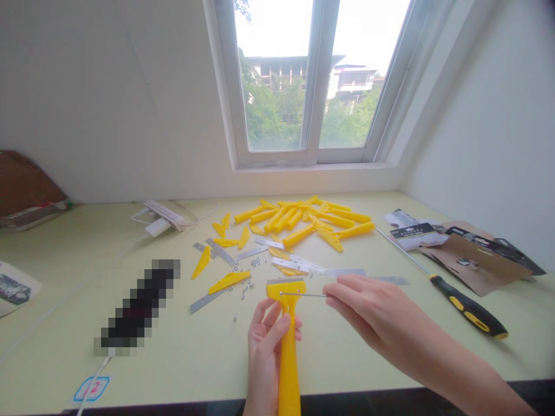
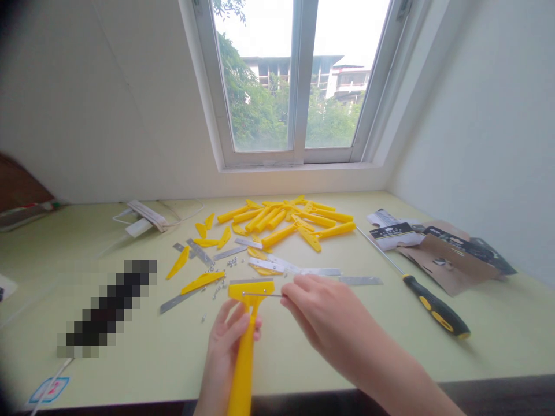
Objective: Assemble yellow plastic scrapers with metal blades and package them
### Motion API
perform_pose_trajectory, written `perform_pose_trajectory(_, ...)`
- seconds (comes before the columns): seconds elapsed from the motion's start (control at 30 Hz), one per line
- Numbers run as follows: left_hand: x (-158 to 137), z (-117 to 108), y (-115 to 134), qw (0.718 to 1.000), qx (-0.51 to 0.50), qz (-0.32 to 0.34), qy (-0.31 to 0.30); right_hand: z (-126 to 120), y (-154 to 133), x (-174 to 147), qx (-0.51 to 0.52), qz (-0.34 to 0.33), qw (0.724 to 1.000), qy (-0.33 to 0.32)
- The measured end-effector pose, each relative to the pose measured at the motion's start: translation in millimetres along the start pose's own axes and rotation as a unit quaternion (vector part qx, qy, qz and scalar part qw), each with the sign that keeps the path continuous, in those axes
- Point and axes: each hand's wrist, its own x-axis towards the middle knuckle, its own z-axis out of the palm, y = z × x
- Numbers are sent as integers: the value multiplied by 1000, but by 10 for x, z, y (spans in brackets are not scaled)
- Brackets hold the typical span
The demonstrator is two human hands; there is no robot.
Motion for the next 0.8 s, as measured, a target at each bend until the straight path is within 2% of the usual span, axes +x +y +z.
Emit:
perform_pose_trajectory(0.27, 4, 6, 3, 1000, 10, -1, 13, -58, -33, 0, -20, -21, 999, 24)
perform_pose_trajectory(0.6, 10, -3, 6, 1000, 16, -1, 10, -3, -19, -13, 10, -22, 999, 27)
perform_pose_trajectory(0.8, -1, -3, -3, 999, 31, 7, 3, -40, -91, -3, -54, -46, 996, 47)
